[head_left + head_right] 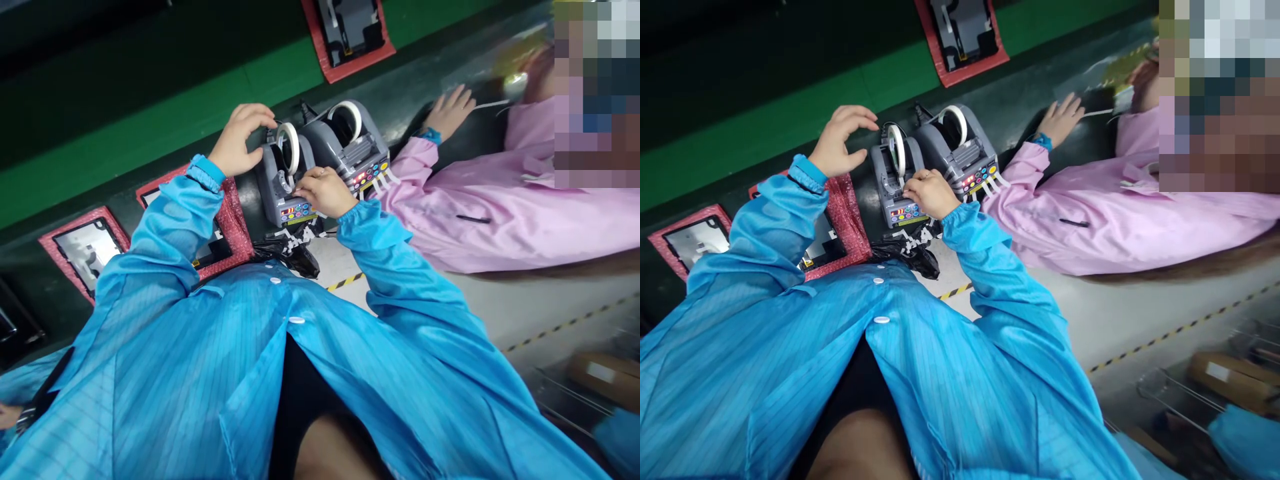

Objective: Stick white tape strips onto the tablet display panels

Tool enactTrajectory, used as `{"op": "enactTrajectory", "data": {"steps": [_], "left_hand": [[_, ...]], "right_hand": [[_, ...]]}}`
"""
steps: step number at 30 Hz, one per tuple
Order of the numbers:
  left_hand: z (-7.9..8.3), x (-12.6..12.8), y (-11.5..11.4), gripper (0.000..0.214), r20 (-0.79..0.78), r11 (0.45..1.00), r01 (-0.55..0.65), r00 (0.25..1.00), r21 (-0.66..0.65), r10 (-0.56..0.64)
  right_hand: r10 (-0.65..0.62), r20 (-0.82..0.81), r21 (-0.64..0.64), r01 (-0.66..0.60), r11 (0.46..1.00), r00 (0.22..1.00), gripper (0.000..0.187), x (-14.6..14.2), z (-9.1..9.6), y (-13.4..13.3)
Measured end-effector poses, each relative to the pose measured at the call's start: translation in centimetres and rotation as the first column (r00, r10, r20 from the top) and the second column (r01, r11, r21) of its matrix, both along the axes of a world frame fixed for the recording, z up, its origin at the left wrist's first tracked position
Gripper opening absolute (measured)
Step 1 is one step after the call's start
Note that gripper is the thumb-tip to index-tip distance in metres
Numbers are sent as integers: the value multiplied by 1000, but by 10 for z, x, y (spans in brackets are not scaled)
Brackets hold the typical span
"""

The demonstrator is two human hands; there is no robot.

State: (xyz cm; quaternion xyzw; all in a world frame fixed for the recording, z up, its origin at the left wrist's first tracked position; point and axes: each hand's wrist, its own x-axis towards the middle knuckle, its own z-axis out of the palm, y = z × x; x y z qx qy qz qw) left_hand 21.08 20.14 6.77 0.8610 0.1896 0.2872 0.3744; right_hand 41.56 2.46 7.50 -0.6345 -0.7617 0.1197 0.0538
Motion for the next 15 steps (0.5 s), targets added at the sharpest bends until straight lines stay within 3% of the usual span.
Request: {"op": "enactTrajectory", "data": {"steps": [4, 10, 15], "left_hand": [[3, -5, -5, 41, -6, 999, 16, 1000, 27, -16], [7, -9, -13, 35, 18, 995, 15, 1000, 98, -17], [7, -10, -16, 31, 79, 996, 9, 997, 89, -16]], "right_hand": [[60, -3, -14, -60, 998, 998, 24, 0, 5, -6], [110, 50, -24, -109, 994, 993, 48, -4, 13, -9], [130, 118, -13, -129, 992, 984, 53, -11, 12, -9]]}}
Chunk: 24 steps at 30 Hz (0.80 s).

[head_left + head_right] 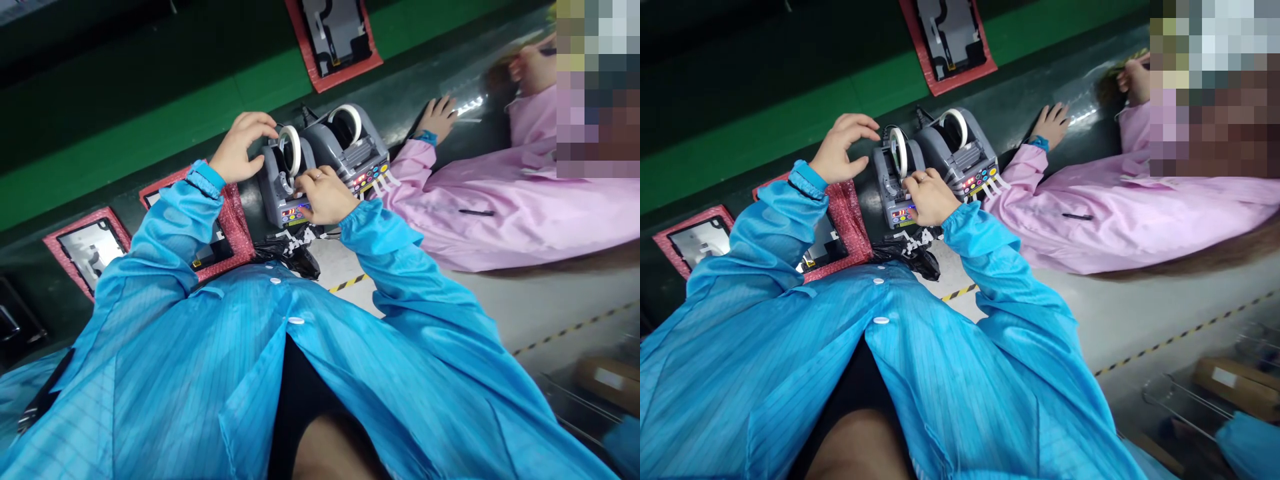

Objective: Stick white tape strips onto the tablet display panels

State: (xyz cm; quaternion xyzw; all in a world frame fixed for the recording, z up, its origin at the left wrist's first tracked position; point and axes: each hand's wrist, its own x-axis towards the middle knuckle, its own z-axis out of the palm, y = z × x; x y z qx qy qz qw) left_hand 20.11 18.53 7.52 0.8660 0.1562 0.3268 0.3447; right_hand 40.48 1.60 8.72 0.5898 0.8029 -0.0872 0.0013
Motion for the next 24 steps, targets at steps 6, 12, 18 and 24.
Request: {"op": "enactTrajectory", "data": {"steps": [6, 12, 18, 24], "left_hand": [[7, -6, -12, 43, -90, 978, 148, 987, 148, -136], [0, 9, -19, 45, -136, 973, 219, 969, 72, -208], [-6, 32, -25, 48, -191, 988, 142, 973, 69, -126], [-11, 44, -41, 58, -168, 1000, 15, 986, -3, -15]], "right_hand": [[-81, -23, 36, 82, 996, 996, 55, 0, -4, -4], [-97, -95, 75, 105, 992, 991, 50, -1, -8, -13], [-95, -154, 115, 114, 987, 984, 39, -5, -9, -34], [-219, -324, 175, 286, 942, 920, 32, -2, -1, -40]]}}
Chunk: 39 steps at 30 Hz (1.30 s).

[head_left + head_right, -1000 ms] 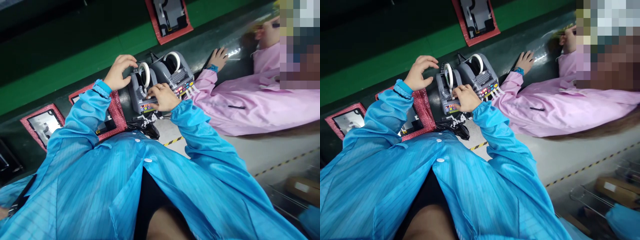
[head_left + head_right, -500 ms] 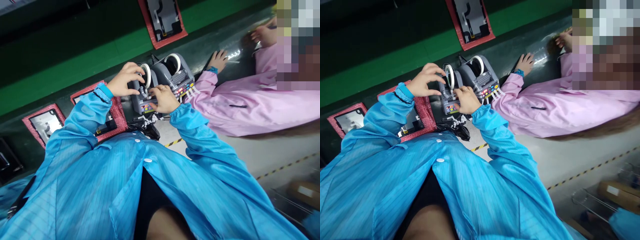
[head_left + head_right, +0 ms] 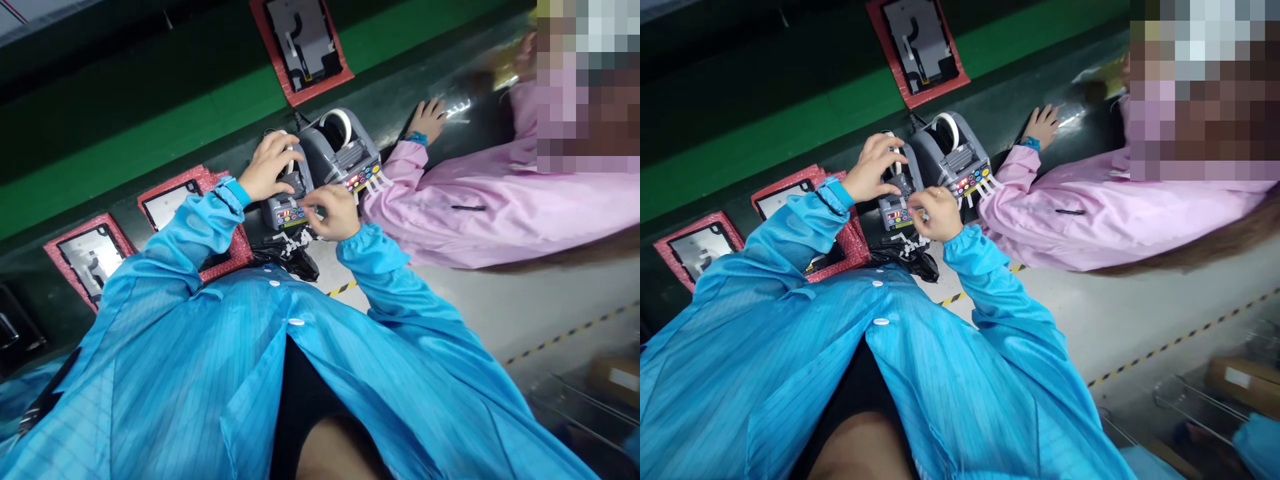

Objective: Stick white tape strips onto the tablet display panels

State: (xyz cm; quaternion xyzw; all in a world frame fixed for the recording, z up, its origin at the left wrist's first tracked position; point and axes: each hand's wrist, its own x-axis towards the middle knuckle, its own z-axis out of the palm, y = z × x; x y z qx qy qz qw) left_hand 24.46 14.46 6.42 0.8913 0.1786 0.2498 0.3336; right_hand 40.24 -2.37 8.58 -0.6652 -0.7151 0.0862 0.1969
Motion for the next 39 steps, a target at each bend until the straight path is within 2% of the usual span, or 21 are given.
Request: {"op": "enactTrajectory", "data": {"steps": [3, 5, 8, 10, 14, 16, 18, 21, 24, 29, 32, 35, 39], "left_hand": [[-2, -7, -5, 52, -5, 1000, 5, 1000, 5, -5], [-3, -14, -6, 51, -11, 1000, -16, 1000, 1, 16], [-5, -23, -9, 52, -17, 998, -64, 998, -23, 64], [-7, -28, -10, 53, -11, 995, -88, 996, -42, 88], [-10, -30, -11, 54, 11, 994, -93, 996, -54, 94], [-11, -29, -11, 53, 5, 996, -82, 997, -36, 83], [-11, -26, -11, 53, -6, 997, -74, 997, -23, 74], [-12, -21, -11, 51, 0, 997, -75, 997, -22, 75], [-14, -17, -13, 50, -8, 995, -97, 995, -14, 97], [-20, -11, -21, 56, -9, 984, -175, 984, 8, 175], [-29, -2, -28, 69, 12, 958, -285, 958, -16, 285], [-40, 8, -32, 80, 21, 915, -398, 916, -62, 400], [-53, 18, -31, 91, 9, 858, -503, 862, -104, 507]], "right_hand": [[-259, -206, 33, 271, 962, 944, 37, 1, 18, 39], [-367, -305, -116, 348, 930, 879, 33, -2, 34, 74], [-461, -382, -444, 278, 852, 801, 40, -10, 50, 114], [-467, -434, -531, 199, 823, 771, 41, -14, 52, 125], [-452, -607, -521, 102, 847, 653, 30, -15, 40, 122], [-427, -679, -480, 79, 874, 597, 32, -12, 30, 118], [-373, -724, -426, 48, 903, 581, 38, -8, 22, 115], [-296, -760, -379, -25, 925, 579, 46, -2, 12, 115], [-262, -777, -350, -46, 936, 573, 50, 0, 4, 114], [-244, -780, -344, -69, 936, 576, 51, 0, 3, 113], [-248, -724, -387, -82, 919, 644, 49, 6, 6, 119], [-243, -613, -402, -32, 915, 752, 48, 14, 7, 126], [-191, -399, -278, 80, 957, 897, 41, 24, 2, 121]]}}
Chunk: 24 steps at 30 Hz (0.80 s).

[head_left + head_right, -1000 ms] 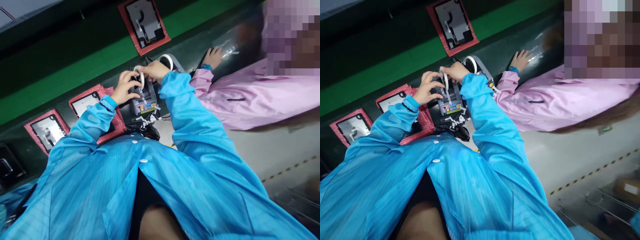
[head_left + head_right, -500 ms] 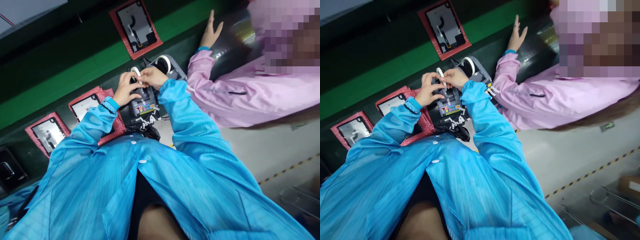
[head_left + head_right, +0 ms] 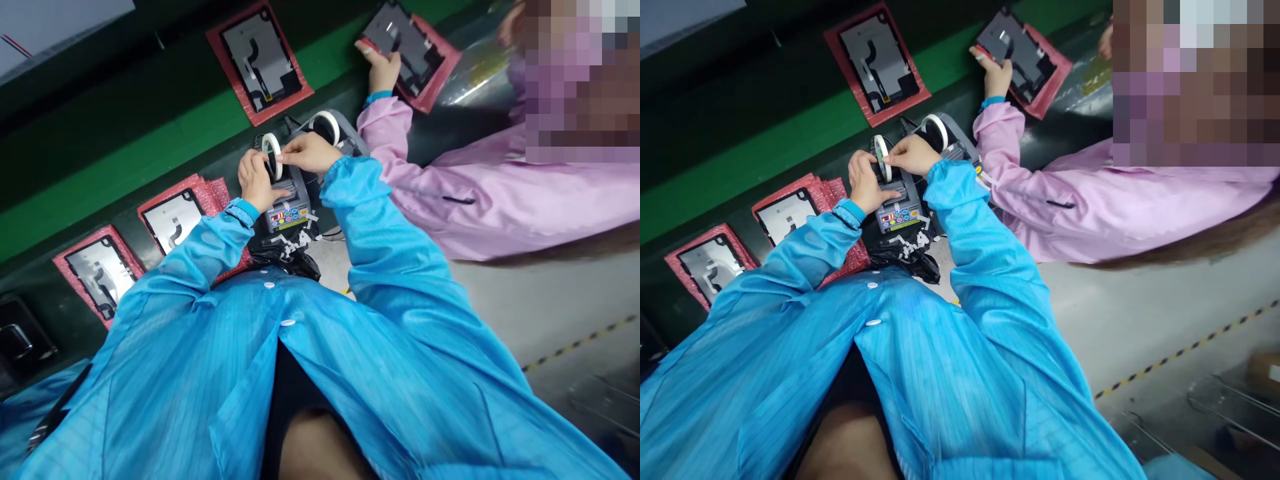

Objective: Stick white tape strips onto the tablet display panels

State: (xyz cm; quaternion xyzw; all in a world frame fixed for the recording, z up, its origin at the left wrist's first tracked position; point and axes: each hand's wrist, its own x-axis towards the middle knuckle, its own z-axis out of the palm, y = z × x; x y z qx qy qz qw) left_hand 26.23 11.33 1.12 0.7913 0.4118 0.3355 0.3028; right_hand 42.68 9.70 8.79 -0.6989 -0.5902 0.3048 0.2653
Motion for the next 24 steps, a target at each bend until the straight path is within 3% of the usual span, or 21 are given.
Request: {"op": "enactTrajectory", "data": {"steps": [4, 8, 11, 16, 19, 24], "left_hand": [[-9, 3, 5, 94, 2, 999, -33, 999, -3, 33], [-13, 5, 6, 101, 29, 999, -47, 998, -13, 47], [-10, 5, 8, 113, 27, 998, -48, 998, -50, 49], [-3, -6, 31, 93, 9, 995, 74, 997, -72, -74], [-4, -10, 52, 78, 34, 988, 128, 992, -85, -125], [-5, -3, 71, 92, 25, 959, 229, 973, -164, -228]], "right_hand": [[-55, 227, 42, 47, 998, 972, 61, 7, -18, -25], [-119, 283, 42, 112, 993, 952, 68, 7, -46, -43], [-178, 296, 66, 166, 984, 939, 66, 9, -57, -39], [-45, 254, 207, -9, 978, 966, 55, 10, -37, -9], [23, 177, 159, -51, 986, 984, 45, 2, -19, 7], [52, 308, 64, -75, 995, 950, 26, -11, -12, 11]]}}
